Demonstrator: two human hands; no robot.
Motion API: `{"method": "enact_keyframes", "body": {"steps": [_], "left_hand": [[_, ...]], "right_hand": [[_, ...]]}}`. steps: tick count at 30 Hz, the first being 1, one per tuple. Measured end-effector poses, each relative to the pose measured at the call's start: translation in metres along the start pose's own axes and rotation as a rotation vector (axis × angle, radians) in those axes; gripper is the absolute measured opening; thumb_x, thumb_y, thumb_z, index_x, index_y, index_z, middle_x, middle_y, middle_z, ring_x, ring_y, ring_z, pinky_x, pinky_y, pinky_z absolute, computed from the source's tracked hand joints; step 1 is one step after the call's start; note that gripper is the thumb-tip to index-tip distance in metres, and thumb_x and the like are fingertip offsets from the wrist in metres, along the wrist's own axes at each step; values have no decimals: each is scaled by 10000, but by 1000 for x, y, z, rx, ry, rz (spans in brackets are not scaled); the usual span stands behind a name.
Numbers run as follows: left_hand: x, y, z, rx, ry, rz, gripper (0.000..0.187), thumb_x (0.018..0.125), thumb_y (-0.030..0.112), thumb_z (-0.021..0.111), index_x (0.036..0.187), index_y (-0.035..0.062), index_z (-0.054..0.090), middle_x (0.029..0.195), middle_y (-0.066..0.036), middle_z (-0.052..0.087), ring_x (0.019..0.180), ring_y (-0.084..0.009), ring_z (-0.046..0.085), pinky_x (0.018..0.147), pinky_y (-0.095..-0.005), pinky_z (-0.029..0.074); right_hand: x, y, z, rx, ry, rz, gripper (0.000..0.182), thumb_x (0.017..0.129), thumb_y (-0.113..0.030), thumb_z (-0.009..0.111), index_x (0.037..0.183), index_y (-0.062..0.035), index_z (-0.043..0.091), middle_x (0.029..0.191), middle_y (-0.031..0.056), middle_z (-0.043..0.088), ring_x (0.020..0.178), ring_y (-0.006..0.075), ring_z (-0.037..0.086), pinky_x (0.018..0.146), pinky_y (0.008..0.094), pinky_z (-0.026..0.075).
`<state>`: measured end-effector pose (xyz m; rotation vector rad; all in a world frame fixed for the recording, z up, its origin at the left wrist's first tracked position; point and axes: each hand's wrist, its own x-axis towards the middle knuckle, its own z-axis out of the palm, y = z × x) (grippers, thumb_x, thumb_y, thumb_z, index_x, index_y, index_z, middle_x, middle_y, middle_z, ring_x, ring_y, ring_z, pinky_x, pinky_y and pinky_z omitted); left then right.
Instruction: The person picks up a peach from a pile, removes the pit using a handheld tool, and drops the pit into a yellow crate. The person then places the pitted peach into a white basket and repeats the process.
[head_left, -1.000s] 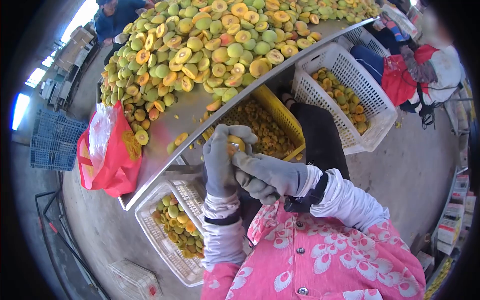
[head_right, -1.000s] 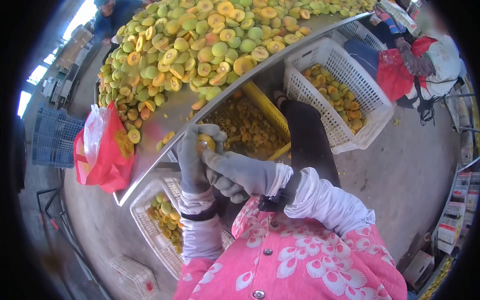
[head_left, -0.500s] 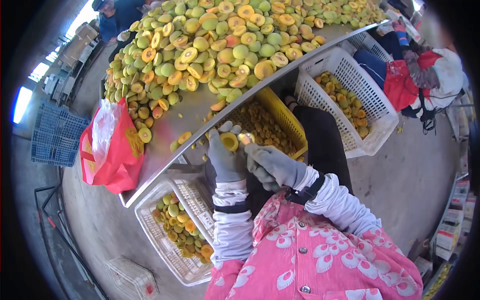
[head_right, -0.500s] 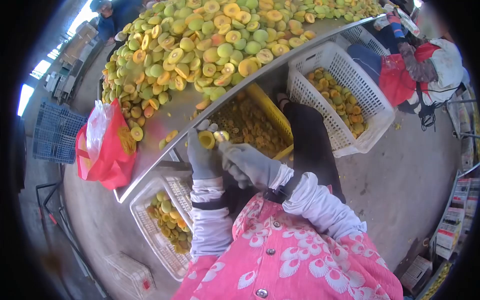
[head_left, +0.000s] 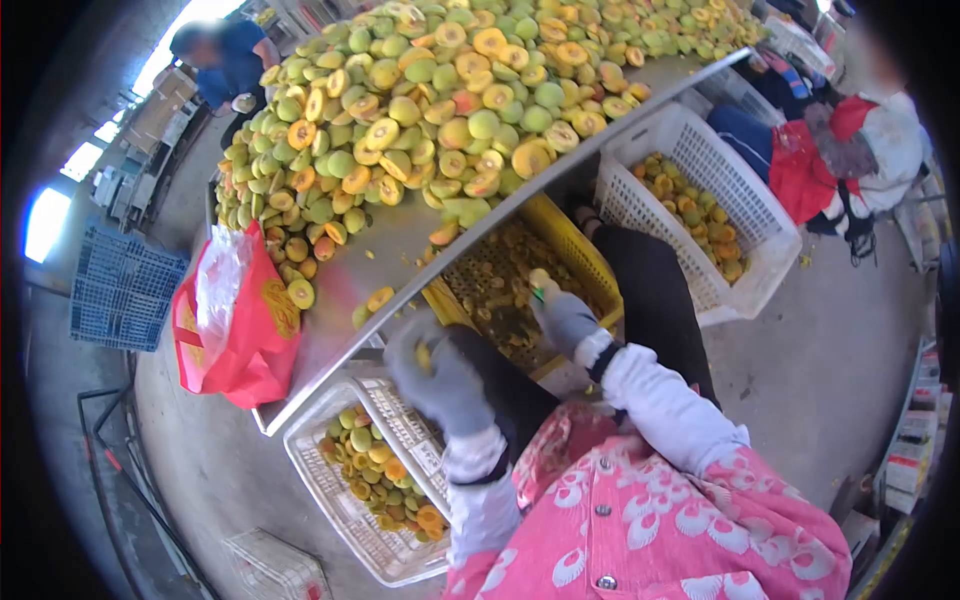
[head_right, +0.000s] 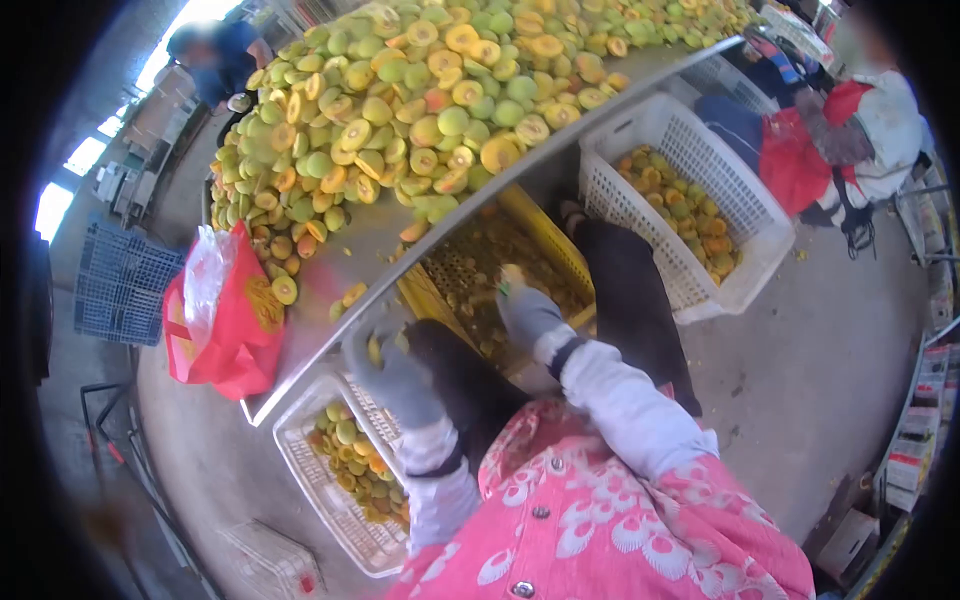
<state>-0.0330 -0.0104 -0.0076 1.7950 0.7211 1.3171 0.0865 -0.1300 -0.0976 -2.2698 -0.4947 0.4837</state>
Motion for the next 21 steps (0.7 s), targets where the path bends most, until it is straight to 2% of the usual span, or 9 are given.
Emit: {"method": "enact_keyframes", "body": {"steps": [2,4,6,7,9,10,12,17,21], "left_hand": [[8,-1,-56,97,27,-245,223,803,-77,585,1008,-26,656,1014,-145,657,936,-221,630,824,-326,517],[10,-63,-134,680,8,-146,189,804,-36,625,988,-36,668,1018,-169,655,948,-266,629,852,-356,507],[25,-67,-165,881,122,-261,183,814,12,651,986,-48,672,1024,-180,653,952,-311,624,888,-382,494],[34,-61,-162,902,132,-36,218,820,39,647,1020,-45,668,1029,-174,654,969,-327,615,897,-407,488],[71,-49,-127,652,-20,-17,259,827,36,631,1074,-39,654,1035,-169,651,980,-322,613,895,-402,486],[92,-43,-101,547,-167,-21,283,832,38,626,1103,-37,642,1044,-172,649,986,-320,613,899,-392,485],[141,-57,-42,452,-407,174,356,848,47,615,1194,-36,609,1076,-176,645,983,-305,622,909,-353,483],[273,-103,123,355,-413,64,495,944,312,599,1296,-33,561,1315,-238,579,1196,-352,576,993,-404,453],[293,-108,203,775,-403,-20,700,804,449,720,1303,-1,527,1236,-336,571,1169,-439,564,983,-458,461]], "right_hand": [[4,12,0,-126,-47,63,379,986,-369,498,1033,6,523,827,277,662,793,450,650,704,526,483],[1,13,-6,-9,-61,10,367,971,-360,527,1003,5,522,797,271,655,754,433,657,677,510,494],[-1,-15,-24,163,-152,122,374,960,-363,538,1025,5,524,790,284,645,753,433,660,666,499,500],[2,-20,-26,455,-288,220,378,957,-376,550,1021,-4,534,765,249,648,701,391,662,627,469,502],[10,-17,-26,890,-469,352,375,953,-412,580,1025,-43,575,697,95,618,532,217,598,501,360,477],[14,1,-13,886,-474,349,375,953,-412,580,1025,-43,575,697,95,618,532,217,598,501,360,477],[21,45,23,224,-312,200,348,954,-414,586,1035,-76,600,672,15,558,491,119,507,449,294,435],[10,36,-14,603,-332,483,314,964,-370,578,1048,-68,594,653,16,557,487,127,508,449,306,427],[13,47,-9,583,-284,433,303,971,-360,572,981,-57,566,662,47,580,535,147,567,500,315,448]]}}
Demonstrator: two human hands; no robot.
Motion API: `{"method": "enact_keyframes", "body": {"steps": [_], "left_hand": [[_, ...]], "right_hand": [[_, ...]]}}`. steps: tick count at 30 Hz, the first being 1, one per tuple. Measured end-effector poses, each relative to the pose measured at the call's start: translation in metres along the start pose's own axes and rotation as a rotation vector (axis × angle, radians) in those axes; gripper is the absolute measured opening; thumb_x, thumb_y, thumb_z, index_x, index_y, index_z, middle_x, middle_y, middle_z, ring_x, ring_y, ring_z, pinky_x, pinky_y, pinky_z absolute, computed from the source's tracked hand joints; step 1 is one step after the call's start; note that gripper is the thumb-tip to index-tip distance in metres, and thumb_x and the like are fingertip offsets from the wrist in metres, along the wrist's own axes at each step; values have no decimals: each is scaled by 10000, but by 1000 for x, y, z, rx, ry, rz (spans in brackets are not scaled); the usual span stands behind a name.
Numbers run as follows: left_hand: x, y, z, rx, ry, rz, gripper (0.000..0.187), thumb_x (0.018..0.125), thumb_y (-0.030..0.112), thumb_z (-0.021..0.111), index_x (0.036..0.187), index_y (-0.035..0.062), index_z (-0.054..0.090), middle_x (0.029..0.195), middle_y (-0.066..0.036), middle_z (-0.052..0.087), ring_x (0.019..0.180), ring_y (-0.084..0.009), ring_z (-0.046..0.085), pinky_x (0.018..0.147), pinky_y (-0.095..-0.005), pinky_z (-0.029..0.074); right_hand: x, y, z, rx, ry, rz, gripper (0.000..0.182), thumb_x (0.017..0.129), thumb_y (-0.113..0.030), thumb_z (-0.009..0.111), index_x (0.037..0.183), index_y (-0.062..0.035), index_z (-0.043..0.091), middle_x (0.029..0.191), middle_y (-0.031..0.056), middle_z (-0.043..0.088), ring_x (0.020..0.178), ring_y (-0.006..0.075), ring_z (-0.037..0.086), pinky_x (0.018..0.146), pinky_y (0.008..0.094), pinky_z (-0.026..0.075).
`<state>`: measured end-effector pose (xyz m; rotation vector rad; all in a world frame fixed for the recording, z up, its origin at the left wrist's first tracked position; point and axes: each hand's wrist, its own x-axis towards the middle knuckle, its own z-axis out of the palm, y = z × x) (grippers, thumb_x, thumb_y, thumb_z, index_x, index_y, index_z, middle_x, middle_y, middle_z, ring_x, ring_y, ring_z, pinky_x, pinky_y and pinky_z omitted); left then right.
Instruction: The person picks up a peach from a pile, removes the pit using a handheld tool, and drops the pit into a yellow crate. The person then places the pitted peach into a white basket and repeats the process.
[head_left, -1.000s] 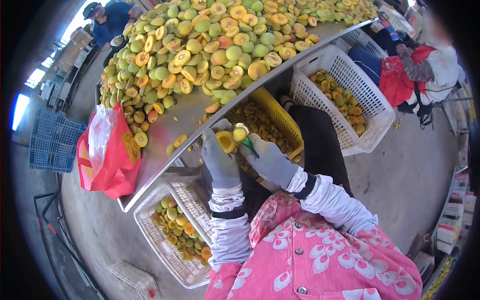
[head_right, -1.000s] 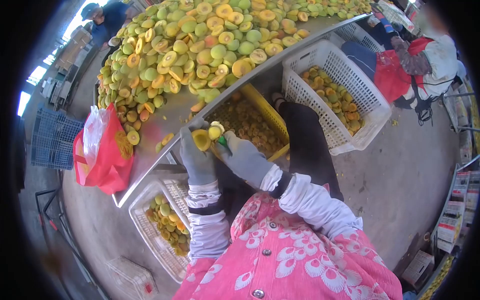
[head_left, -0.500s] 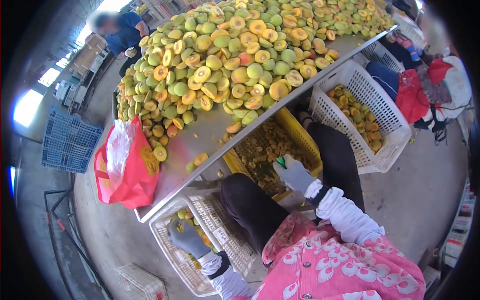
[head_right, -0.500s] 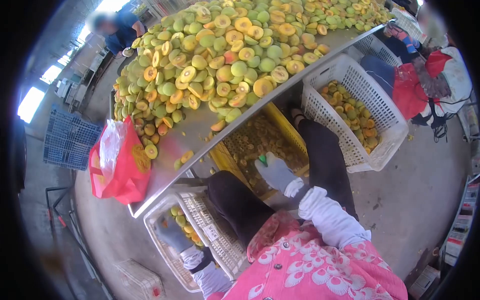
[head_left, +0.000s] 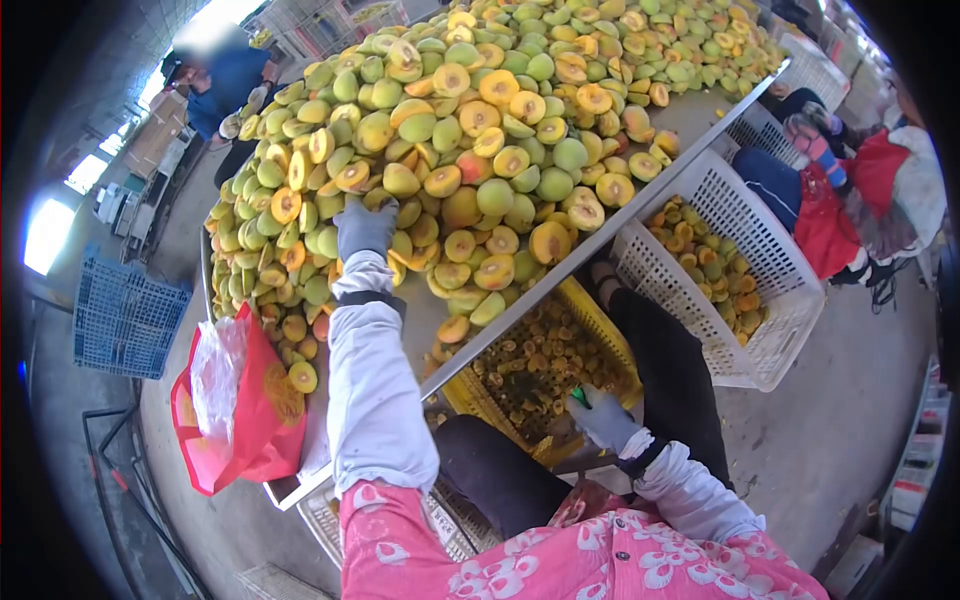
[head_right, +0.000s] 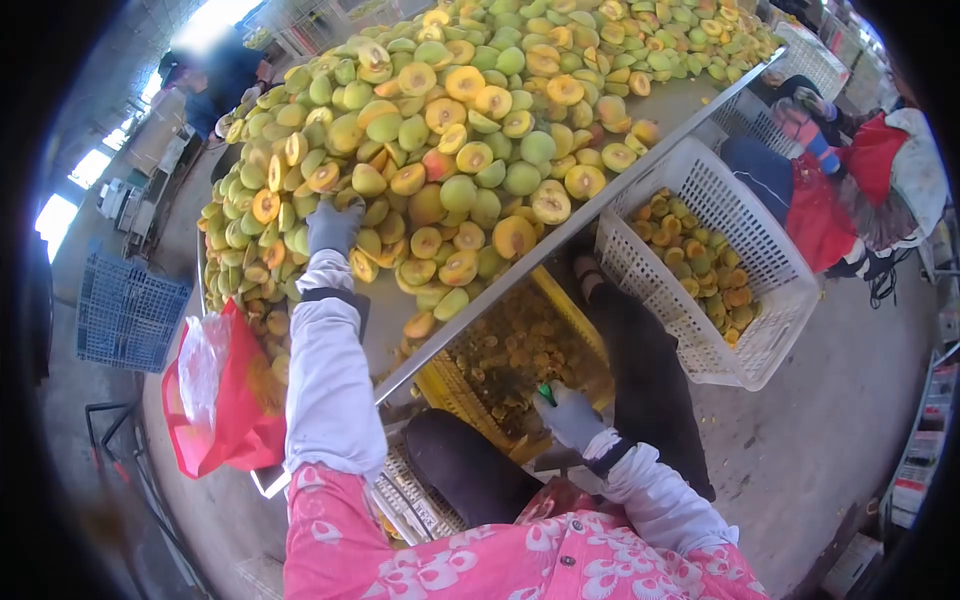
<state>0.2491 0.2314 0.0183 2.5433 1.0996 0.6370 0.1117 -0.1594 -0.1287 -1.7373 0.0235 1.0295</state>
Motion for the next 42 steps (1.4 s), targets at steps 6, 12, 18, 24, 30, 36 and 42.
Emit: {"method": "enact_keyframes", "body": {"steps": [6,12,18,24,30,36,42], "left_hand": [[-54,-21,-11,-112,-90,63,602,730,300,808,1191,24,536,968,-159,686,811,-385,666,762,-387,547],[-199,-18,-67,-1204,-391,125,304,900,66,631,1179,-16,542,1080,-187,655,879,-277,659,740,-358,546],[-273,0,-85,-783,-78,492,288,1008,196,511,1132,-63,535,1088,-180,655,939,-246,647,813,-347,537],[-303,26,-118,-1453,-208,-74,521,1042,433,362,1147,-37,561,1075,-169,670,903,-223,647,804,-315,522],[-318,41,-142,-1457,-89,-97,581,1048,459,331,1197,-49,569,1010,-176,678,900,-202,635,822,-304,511],[-321,40,-147,-1416,-69,-119,500,1048,364,356,1132,-62,604,980,-163,676,847,-192,623,797,-293,505],[-319,25,-151,-1231,-164,-35,430,1046,302,400,1141,-62,607,997,-152,676,842,-170,619,800,-290,496]], "right_hand": [[-16,-42,8,-297,5,-386,268,980,-312,548,1033,-50,555,788,208,652,738,379,665,658,440,489],[-76,-138,37,-232,-15,-615,263,971,-305,556,995,-44,543,751,233,635,738,440,631,640,479,477],[-100,-129,56,-301,133,-788,324,970,-365,559,968,-41,556,710,235,625,705,442,628,612,502,481],[-121,-120,65,-296,168,-858,350,964,-383,562,961,-33,566,699,235,626,690,442,632,596,503,490],[-137,-129,64,-394,177,-917,380,957,-394,572,969,-14,578,709,246,628,698,445,632,597,496,496],[-150,-141,61,-238,-66,-694,460,973,-454,547,897,-3,586,659,202,619,581,355,630,560,458,494],[-158,-146,39,265,-813,-23,565,994,-603,410,769,-94,511,535,-25,395,416,102,370,409,289,316]]}}
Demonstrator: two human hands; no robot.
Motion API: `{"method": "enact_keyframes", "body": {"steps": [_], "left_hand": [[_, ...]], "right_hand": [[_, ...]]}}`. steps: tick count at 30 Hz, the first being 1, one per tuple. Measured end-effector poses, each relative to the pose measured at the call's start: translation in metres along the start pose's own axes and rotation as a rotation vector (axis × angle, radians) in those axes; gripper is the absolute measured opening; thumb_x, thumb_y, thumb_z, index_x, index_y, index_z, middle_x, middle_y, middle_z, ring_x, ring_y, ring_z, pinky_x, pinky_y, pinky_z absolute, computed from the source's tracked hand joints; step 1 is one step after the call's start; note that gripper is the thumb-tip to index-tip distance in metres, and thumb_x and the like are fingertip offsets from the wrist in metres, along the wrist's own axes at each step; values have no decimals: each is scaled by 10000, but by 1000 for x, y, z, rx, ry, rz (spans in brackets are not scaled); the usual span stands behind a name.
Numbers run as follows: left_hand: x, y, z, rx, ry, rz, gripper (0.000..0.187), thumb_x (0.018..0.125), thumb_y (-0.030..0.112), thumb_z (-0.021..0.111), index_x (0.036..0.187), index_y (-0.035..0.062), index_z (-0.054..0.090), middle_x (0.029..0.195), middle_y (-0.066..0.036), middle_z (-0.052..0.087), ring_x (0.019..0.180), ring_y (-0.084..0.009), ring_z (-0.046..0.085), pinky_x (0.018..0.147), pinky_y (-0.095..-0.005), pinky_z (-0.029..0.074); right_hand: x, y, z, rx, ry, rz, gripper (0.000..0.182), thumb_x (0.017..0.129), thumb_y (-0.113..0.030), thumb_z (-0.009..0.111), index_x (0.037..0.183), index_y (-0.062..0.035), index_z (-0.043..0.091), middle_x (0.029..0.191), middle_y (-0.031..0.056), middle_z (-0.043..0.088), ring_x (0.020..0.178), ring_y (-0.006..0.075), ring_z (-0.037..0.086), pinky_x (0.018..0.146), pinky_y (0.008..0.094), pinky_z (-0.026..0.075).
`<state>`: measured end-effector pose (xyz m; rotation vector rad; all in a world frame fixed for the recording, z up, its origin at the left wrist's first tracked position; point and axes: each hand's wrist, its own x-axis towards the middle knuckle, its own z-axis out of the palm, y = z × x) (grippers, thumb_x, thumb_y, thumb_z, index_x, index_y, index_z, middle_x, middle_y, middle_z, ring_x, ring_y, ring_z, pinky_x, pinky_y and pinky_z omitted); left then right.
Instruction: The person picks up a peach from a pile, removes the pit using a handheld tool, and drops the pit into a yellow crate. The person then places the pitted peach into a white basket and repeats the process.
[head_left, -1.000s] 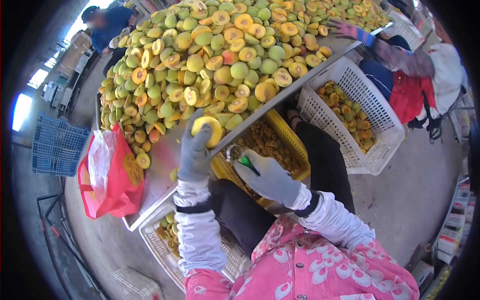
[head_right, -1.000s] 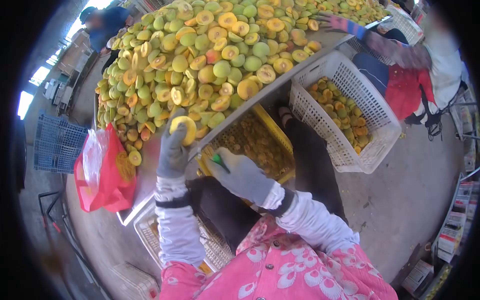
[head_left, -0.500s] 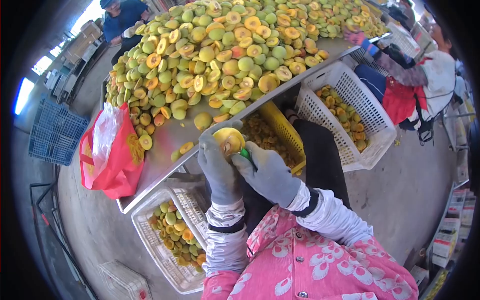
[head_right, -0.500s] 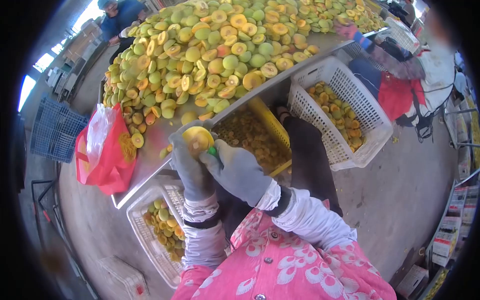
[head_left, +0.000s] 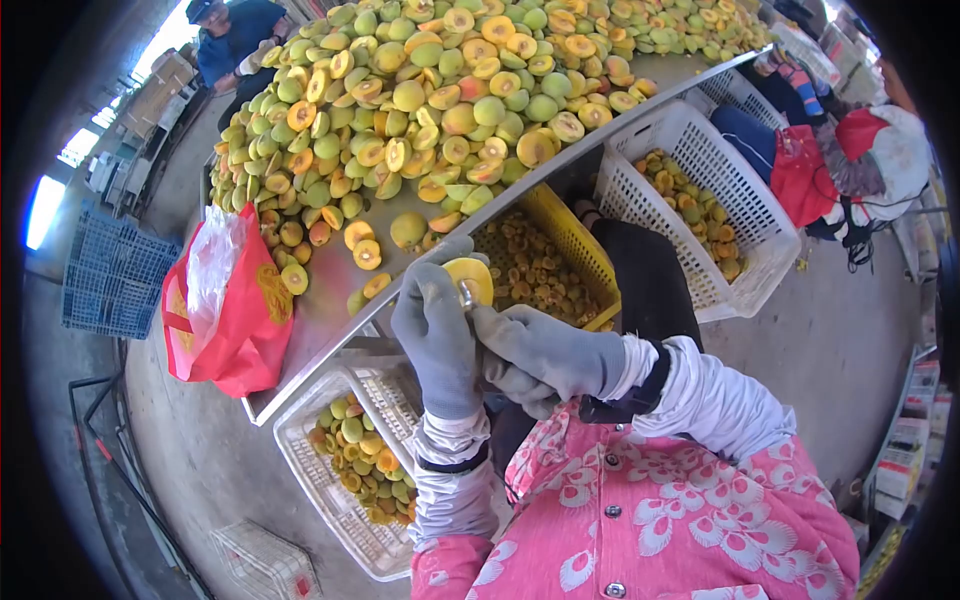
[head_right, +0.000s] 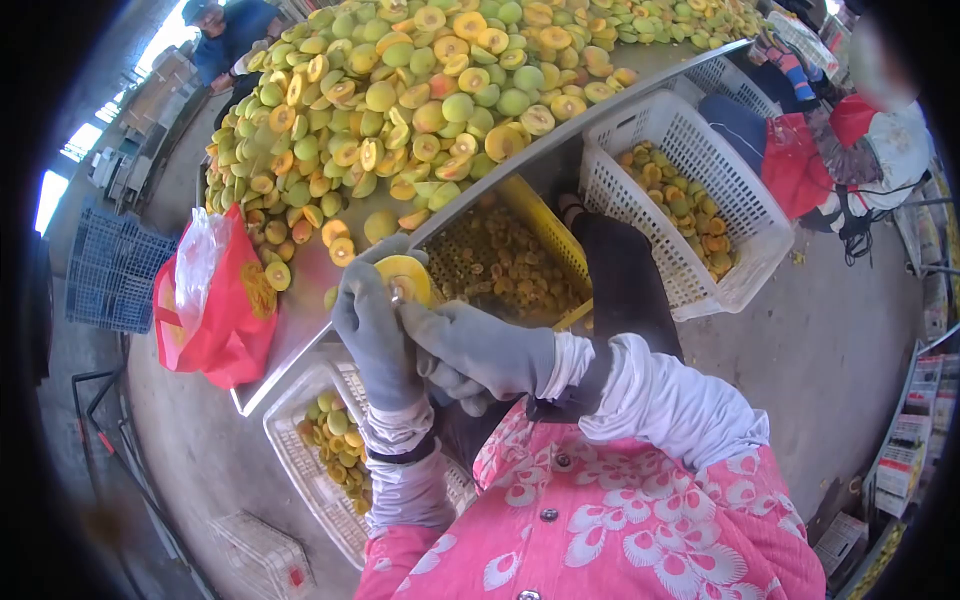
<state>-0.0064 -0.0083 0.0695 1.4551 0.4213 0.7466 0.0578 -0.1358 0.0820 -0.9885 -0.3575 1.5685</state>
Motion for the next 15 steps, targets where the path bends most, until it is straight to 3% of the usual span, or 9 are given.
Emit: {"method": "enact_keyframes", "body": {"steps": [1,5,7,8,9,10,11,14,15], "left_hand": [[1,-1,-1,42,-41,-14,420,1043,294,414,1148,-64,608,998,-149,678,854,-162,620,800,-286,493],[6,9,4,11,-46,31,396,1041,268,429,1170,-57,615,993,-137,689,873,-153,620,799,-268,485],[7,17,0,3,-158,68,375,1035,243,450,1188,-52,621,983,-120,699,864,-152,622,806,-250,479],[5,19,1,6,-160,57,375,1035,243,450,1188,-52,621,983,-120,699,864,-152,622,806,-250,479],[6,20,2,7,-131,-74,367,1032,237,458,1180,-53,625,988,-123,700,855,-154,625,789,-253,486],[6,20,3,9,-101,-204,359,1029,231,465,1172,-54,630,993,-125,701,847,-156,627,772,-256,492],[5,17,5,8,-94,-207,359,1029,231,465,1172,-54,630,993,-125,701,847,-156,627,772,-256,492],[7,6,7,82,-30,-47,356,1026,237,478,1140,-57,643,969,-125,701,830,-146,631,747,-260,499],[14,6,0,-59,-178,-198,364,1027,260,482,1123,-45,657,959,-112,701,819,-134,629,738,-248,496]], "right_hand": [[-1,1,-2,163,-119,44,579,992,-634,371,750,-120,484,538,-65,327,410,67,294,398,246,257],[-4,-8,-9,267,-238,47,605,977,-671,353,746,-123,466,542,-73,294,419,60,223,396,237,208],[-6,-14,-10,-71,-69,87,606,968,-684,359,744,-130,456,544,-83,279,426,54,217,404,233,208],[-7,-11,-8,-92,-59,99,598,968,-683,363,738,-137,443,552,-94,252,437,51,203,407,231,200],[-8,-9,-8,-90,-59,102,598,968,-683,363,738,-137,443,552,-94,252,437,51,203,407,231,200],[-9,-6,-8,-4,-144,72,586,971,-675,369,749,-138,444,554,-99,245,439,48,203,405,228,201],[-10,-4,-8,81,-230,44,575,974,-667,375,760,-138,445,556,-104,238,441,45,203,404,225,203],[-9,-3,-9,331,-291,150,550,975,-654,395,797,-137,451,557,-105,235,448,39,210,407,219,200],[-9,-2,-11,327,-294,159,550,975,-654,395,797,-137,451,557,-105,235,448,39,210,407,219,200]]}}
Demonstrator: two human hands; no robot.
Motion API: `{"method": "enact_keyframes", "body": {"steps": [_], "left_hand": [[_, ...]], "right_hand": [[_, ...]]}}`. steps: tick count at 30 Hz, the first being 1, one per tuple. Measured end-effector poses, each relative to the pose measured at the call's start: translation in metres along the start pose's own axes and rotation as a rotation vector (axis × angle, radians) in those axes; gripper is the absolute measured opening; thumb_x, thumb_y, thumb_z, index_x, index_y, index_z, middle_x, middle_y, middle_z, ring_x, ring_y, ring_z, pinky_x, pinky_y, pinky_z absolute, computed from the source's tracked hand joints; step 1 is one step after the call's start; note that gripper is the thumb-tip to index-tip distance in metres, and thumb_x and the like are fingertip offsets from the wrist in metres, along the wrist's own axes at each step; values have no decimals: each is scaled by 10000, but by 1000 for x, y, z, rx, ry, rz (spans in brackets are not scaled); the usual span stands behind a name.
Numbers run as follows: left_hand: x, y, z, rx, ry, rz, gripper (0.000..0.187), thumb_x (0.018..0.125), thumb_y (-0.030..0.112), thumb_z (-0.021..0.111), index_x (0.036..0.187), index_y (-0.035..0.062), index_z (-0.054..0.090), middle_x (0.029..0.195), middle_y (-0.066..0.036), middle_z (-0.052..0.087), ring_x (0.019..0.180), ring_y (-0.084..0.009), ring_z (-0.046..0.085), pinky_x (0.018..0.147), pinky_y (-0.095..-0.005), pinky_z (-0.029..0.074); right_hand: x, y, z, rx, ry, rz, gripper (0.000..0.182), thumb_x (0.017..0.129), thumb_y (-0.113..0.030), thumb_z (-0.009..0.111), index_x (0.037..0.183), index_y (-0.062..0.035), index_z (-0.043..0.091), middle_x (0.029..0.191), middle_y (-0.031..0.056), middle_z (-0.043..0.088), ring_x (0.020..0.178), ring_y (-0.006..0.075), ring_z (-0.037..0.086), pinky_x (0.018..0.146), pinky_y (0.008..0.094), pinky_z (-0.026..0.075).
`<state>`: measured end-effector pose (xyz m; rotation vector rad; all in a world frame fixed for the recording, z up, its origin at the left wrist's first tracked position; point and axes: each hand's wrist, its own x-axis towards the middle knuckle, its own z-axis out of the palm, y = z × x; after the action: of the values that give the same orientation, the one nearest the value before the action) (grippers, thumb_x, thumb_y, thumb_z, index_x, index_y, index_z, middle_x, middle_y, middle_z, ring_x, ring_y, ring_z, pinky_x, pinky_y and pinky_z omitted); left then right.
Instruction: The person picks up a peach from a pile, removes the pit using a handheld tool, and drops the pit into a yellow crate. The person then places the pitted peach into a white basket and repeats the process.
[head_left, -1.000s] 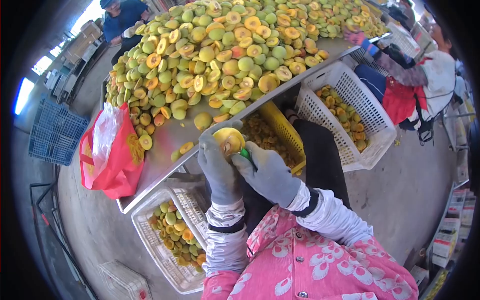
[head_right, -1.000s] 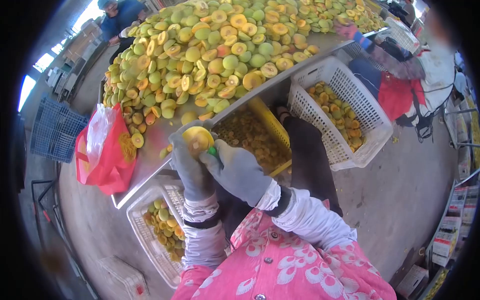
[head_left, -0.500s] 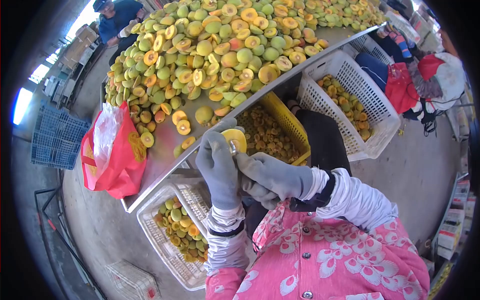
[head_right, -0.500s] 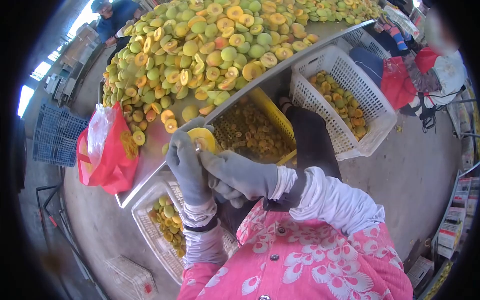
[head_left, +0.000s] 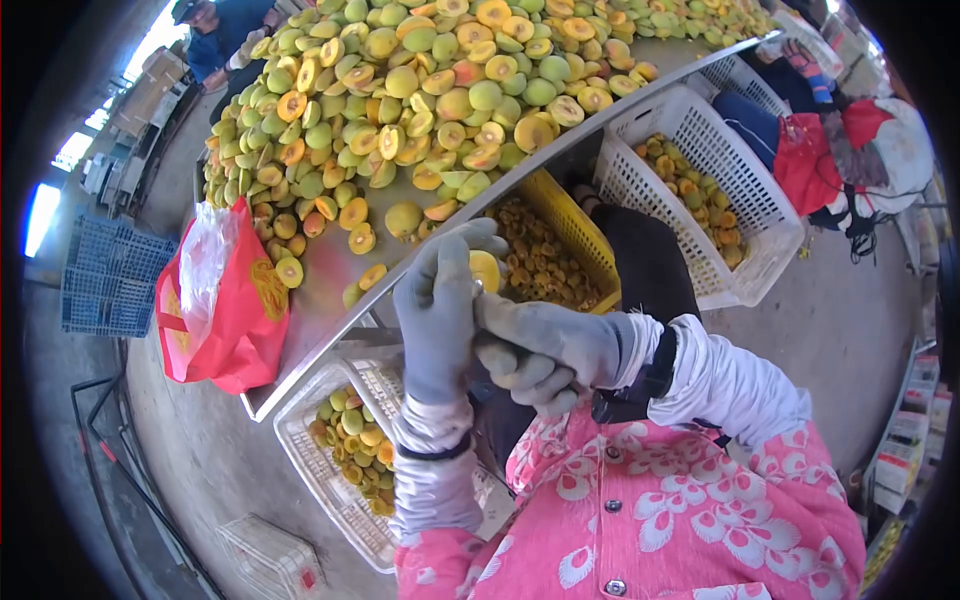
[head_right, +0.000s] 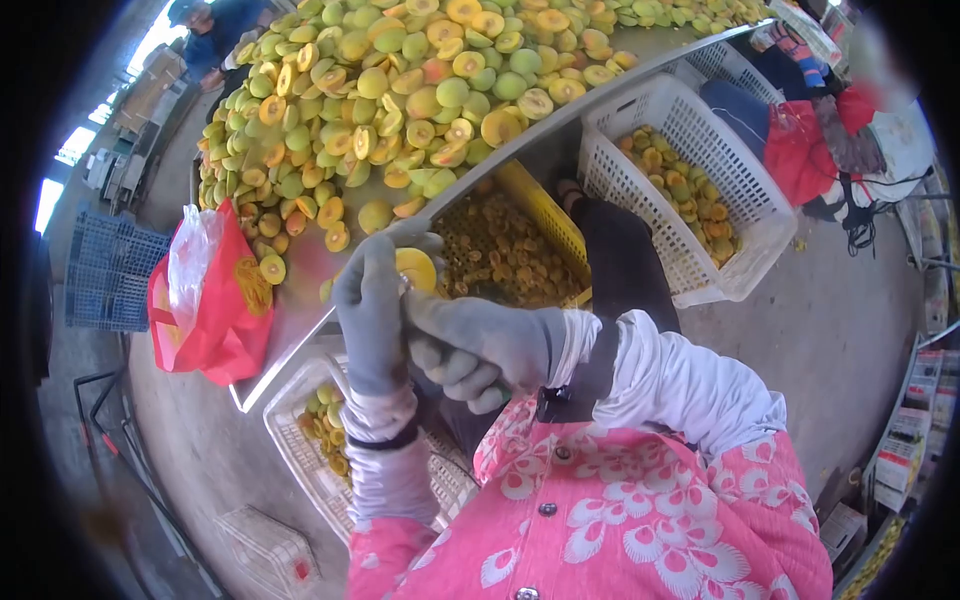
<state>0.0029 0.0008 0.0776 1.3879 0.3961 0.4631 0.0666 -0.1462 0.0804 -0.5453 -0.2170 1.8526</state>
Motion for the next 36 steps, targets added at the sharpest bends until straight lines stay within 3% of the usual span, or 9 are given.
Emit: {"method": "enact_keyframes", "body": {"steps": [4,10,14,20,26,30,32,34,36], "left_hand": [[3,12,-7,-119,-174,-336,389,1028,298,480,1106,-37,664,949,-88,696,786,-122,619,722,-247,495],[7,-28,-8,183,-148,118,437,1021,362,478,1112,-24,663,876,-76,684,777,-121,598,707,-262,492],[-2,-30,-7,-413,-236,-188,501,1027,411,433,1063,-31,665,857,-113,693,724,-155,630,658,-275,514],[4,-38,-10,6,-203,-119,517,1019,427,423,1053,-29,664,857,-132,692,714,-184,641,643,-301,527],[12,-77,-6,-749,-310,-87,532,1021,470,408,1119,-12,613,874,-145,675,741,-209,646,644,-316,540],[18,-111,-15,-497,29,-36,455,1003,406,504,1194,-6,524,999,-159,653,793,-226,657,695,-338,575],[21,-134,-26,311,212,397,343,936,156,631,1200,-27,511,1056,-158,636,886,-221,659,749,-346,579],[11,-115,-27,248,205,225,408,852,-40,654,1224,-41,486,1087,-148,629,971,-215,647,809,-343,562],[6,-98,-23,531,115,374,334,887,25,632,1199,-38,531,1069,-138,635,974,-210,634,853,-334,526]], "right_hand": [[3,2,-3,16,61,24,539,984,-662,340,845,-156,465,545,-111,233,418,26,190,391,213,195],[13,11,-28,266,-201,79,513,983,-644,376,882,-154,486,548,-113,262,423,14,232,379,195,227],[9,14,-22,231,-162,57,506,979,-637,390,899,-150,499,557,-108,284,424,13,241,363,195,232],[22,24,-46,384,-278,76,472,978,-626,411,906,-167,493,575,-109,289,429,9,222,366,181,213],[36,23,-66,324,-335,73,514,981,-629,391,879,-137,497,556,-104,286,406,5,233,329,176,203],[24,17,-61,10,-76,-67,530,990,-617,400,919,-106,524,555,-87,308,401,29,250,346,194,246],[15,12,-45,-221,336,-179,510,1008,-577,404,952,-87,536,570,-68,397,422,60,347,393,233,339],[34,25,-78,-321,516,-238,401,1004,-462,495,983,-65,541,605,25,532,481,166,515,474,323,451],[40,26,-83,-1302,1015,-503,366,978,-396,536,999,-31,525,756,216,656,723,387,679,636,483,509]]}}
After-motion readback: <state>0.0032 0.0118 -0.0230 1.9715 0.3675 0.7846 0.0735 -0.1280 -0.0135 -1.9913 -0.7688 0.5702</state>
